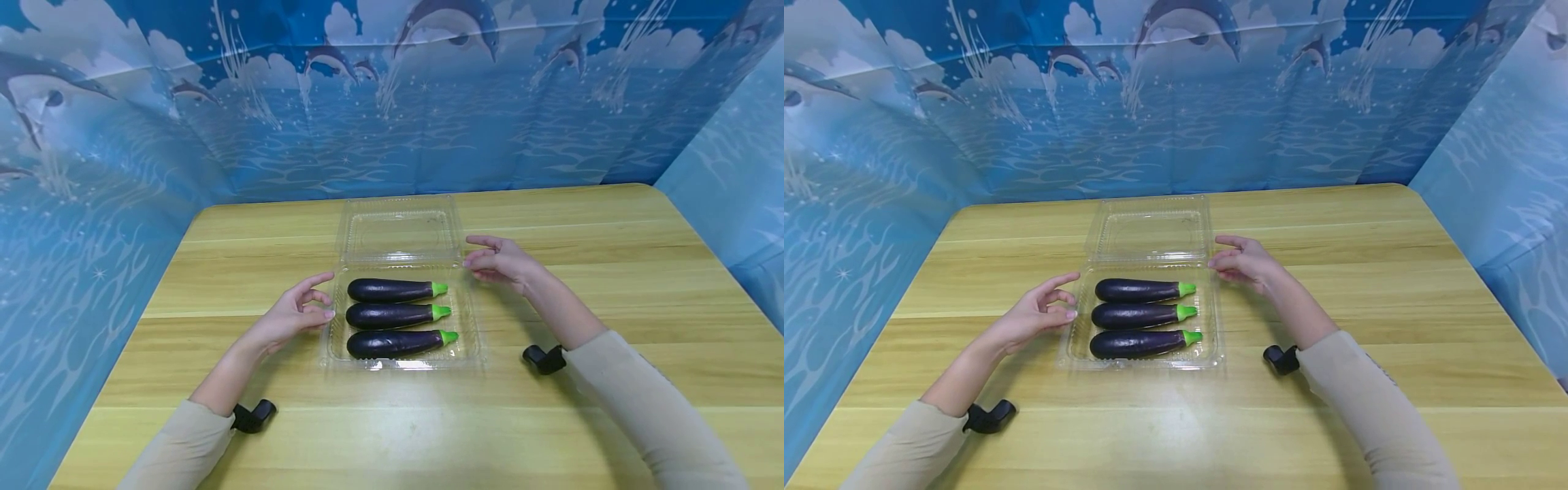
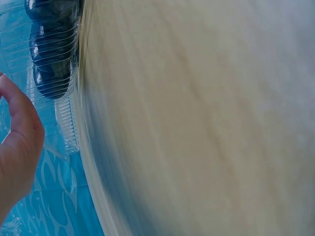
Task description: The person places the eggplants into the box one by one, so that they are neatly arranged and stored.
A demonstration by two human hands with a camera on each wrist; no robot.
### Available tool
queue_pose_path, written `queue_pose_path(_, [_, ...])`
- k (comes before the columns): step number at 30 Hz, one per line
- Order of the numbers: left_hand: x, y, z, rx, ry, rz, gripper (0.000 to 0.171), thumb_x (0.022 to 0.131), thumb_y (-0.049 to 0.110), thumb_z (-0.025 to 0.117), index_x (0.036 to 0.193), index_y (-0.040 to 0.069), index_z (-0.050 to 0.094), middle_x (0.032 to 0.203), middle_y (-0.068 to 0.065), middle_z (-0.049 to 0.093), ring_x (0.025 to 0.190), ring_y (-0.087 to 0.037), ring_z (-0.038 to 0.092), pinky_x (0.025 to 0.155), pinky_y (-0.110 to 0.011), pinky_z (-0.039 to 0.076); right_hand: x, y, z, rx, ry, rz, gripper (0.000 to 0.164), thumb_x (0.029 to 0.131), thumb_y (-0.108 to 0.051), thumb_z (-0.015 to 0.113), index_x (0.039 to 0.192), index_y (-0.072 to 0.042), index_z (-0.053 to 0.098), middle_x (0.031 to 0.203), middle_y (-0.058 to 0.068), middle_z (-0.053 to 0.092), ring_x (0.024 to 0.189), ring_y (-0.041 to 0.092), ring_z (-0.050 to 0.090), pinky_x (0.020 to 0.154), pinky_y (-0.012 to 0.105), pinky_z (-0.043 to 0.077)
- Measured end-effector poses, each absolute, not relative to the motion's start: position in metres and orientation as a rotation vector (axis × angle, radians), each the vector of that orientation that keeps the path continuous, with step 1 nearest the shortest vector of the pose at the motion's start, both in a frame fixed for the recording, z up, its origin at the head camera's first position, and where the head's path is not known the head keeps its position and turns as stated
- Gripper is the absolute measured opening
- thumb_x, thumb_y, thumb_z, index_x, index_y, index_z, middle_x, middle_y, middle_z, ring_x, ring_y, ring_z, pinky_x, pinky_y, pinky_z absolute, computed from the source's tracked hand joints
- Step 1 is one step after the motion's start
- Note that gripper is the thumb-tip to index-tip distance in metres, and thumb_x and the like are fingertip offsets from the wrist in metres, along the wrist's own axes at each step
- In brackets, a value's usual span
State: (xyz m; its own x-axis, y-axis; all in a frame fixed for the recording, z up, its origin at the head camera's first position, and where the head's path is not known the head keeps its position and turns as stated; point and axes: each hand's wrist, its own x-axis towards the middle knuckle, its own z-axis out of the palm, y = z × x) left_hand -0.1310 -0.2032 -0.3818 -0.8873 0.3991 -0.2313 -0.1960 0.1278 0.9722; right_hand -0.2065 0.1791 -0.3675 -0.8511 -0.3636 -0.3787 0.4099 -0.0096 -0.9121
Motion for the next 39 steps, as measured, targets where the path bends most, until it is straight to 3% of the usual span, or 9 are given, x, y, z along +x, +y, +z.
queue_pose_path(11, [-0.131,-0.2034,-0.3816,0.199,1.977,1.803,0.072,0.085,-0.002,0.062,0.146,0.011,0.026,0.107,-0.01,0.045,0.077,-0.012,0.058,0.073,-0.025,0.053,-0.2051,0.1802,-0.3654,0.014,1.621,-1.958,0.077,0.085,0.012,0.054,0.148,-0.002,0.012,0.083,0.001,0.065,0.069,0.011,0.061,0.063,0.02,0.052])
queue_pose_path(39, [-0.1301,-0.2025,-0.3799,0.19,1.985,1.799,0.072,0.085,-0.002,0.062,0.146,0.011,0.026,0.107,-0.009,0.046,0.078,-0.012,0.058,0.074,-0.027,0.053,-0.2029,0.1797,-0.3713,-0.074,1.675,-2.017,0.084,0.082,0.017,0.052,0.149,-0.015,0.013,0.076,0.0,0.059,0.07,0.014,0.058,0.065,0.024,0.048])
